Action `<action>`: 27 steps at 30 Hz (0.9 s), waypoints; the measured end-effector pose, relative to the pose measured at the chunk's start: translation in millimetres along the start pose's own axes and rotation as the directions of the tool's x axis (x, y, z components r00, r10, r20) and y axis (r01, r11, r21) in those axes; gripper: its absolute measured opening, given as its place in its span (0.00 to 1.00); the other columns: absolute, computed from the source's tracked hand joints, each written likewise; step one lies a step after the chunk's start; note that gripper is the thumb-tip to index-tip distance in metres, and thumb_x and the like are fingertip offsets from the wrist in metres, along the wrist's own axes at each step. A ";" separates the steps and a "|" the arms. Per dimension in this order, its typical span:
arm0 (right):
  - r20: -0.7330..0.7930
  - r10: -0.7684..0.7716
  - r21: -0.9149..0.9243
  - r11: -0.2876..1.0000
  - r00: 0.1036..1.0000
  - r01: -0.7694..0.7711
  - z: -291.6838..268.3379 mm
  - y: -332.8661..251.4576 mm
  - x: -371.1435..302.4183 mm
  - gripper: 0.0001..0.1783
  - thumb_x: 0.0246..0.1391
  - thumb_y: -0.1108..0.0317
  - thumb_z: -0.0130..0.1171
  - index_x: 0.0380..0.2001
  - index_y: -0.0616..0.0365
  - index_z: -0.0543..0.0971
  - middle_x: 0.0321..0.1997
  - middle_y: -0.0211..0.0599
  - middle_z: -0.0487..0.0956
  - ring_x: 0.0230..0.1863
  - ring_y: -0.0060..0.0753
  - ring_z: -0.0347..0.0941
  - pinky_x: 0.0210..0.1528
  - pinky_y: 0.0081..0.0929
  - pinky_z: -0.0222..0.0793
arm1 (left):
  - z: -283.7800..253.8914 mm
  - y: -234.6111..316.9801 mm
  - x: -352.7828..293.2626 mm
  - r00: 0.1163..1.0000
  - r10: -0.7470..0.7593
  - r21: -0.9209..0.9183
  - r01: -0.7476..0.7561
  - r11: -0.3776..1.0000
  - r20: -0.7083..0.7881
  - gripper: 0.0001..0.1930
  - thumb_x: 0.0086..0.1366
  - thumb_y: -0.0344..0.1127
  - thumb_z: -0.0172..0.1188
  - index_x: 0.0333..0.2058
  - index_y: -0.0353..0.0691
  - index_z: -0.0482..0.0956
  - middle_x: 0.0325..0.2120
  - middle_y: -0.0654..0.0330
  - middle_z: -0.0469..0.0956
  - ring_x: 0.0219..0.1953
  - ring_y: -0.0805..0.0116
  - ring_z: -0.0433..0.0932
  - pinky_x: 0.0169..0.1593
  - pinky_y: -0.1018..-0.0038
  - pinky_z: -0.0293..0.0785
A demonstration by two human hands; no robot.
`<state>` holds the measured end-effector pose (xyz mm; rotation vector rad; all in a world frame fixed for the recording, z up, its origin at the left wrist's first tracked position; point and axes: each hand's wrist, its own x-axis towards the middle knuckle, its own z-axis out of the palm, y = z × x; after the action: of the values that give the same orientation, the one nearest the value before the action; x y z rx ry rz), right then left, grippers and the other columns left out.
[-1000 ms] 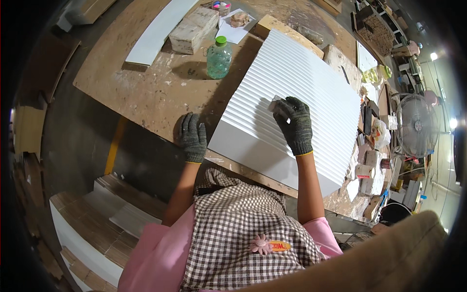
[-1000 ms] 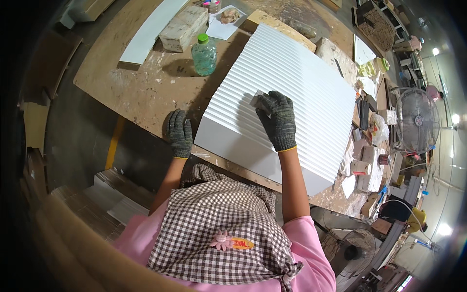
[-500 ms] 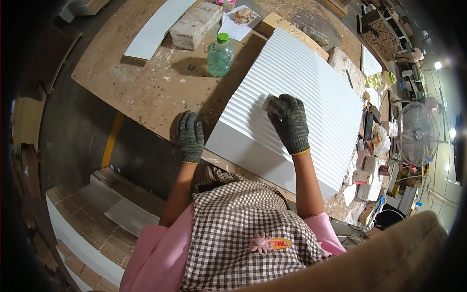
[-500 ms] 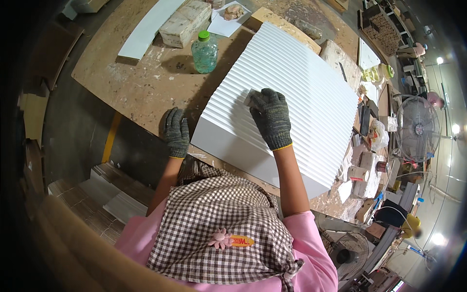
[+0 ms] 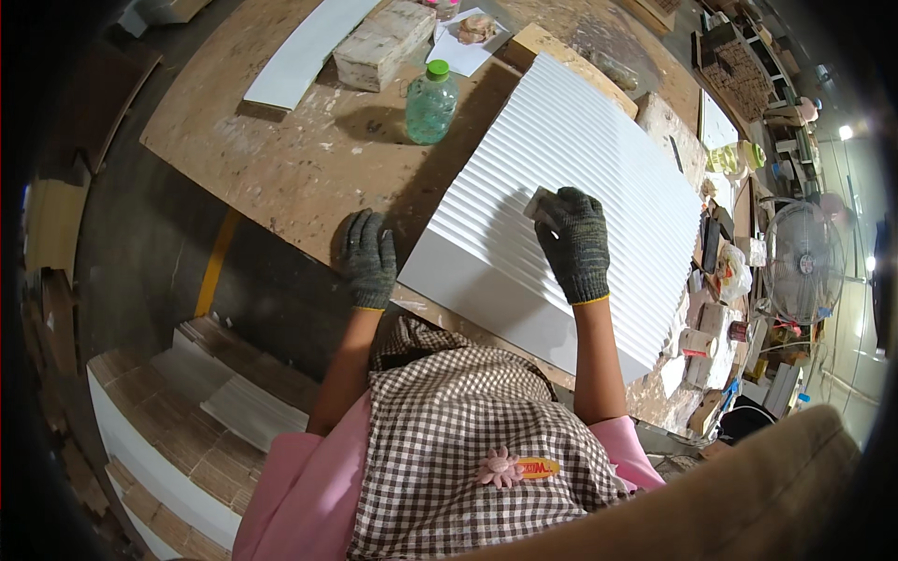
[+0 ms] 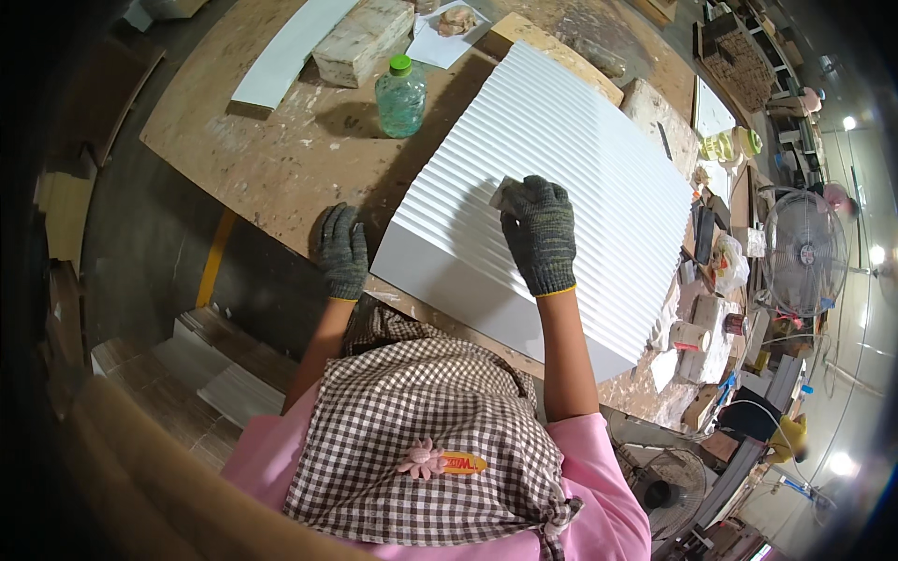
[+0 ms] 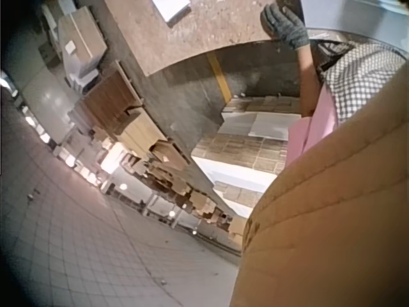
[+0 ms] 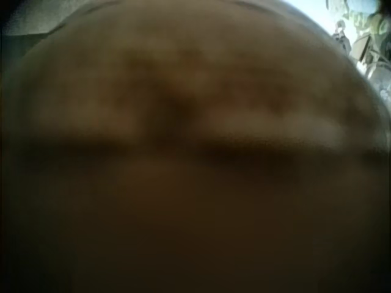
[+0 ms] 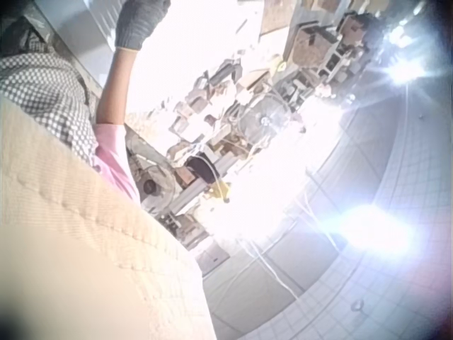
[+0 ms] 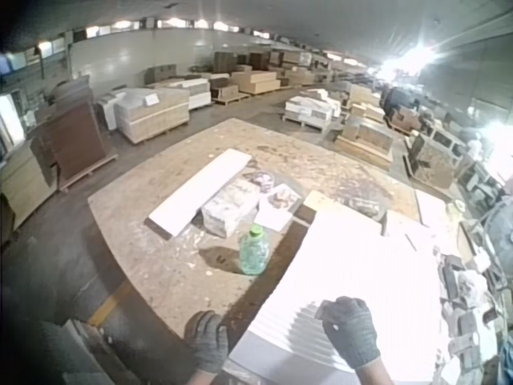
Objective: The person wipes a white corrugated panel on a workbench using a cloth, then applies a white substance from a small container with a folded cloth and rubs it into the surface. The person continues wiping the panel with the cloth.
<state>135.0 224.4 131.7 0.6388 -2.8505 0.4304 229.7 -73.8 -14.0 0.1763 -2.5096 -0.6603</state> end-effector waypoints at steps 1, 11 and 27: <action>-0.035 -0.007 0.019 1.000 0.999 0.008 -1.8 -1.9 0.4 0.20 0.46 0.66 0.68 0.46 0.50 0.82 0.53 0.45 0.77 0.53 0.52 0.72 0.57 0.45 0.70 | 2.6 -2.3 -1.2 1.000 -0.013 -0.014 0.013 1.000 -0.006 0.14 0.68 0.34 0.57 0.50 0.35 0.78 0.53 0.49 0.76 0.58 0.49 0.72 0.64 0.56 0.66; 0.025 0.044 -0.019 0.999 0.999 -0.044 -8.9 -4.5 6.1 0.19 0.47 0.67 0.67 0.46 0.51 0.84 0.53 0.46 0.78 0.53 0.52 0.72 0.57 0.45 0.70 | 4.7 -3.1 -0.1 1.000 -0.006 -0.027 0.006 1.000 -0.005 0.14 0.68 0.34 0.57 0.50 0.35 0.78 0.52 0.49 0.76 0.58 0.49 0.72 0.64 0.57 0.66; -0.013 0.018 0.046 0.999 1.000 -0.017 -0.5 6.1 -12.1 0.20 0.48 0.65 0.69 0.46 0.51 0.83 0.52 0.47 0.78 0.54 0.54 0.72 0.56 0.45 0.70 | 9.1 -6.4 -2.8 0.999 0.043 0.003 -0.043 0.999 -0.008 0.15 0.69 0.35 0.54 0.50 0.35 0.77 0.52 0.48 0.76 0.58 0.49 0.71 0.65 0.57 0.65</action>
<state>143.1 234.5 127.7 0.6166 -2.8428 0.5028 227.2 -74.9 -25.2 0.1251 -2.4991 -0.6369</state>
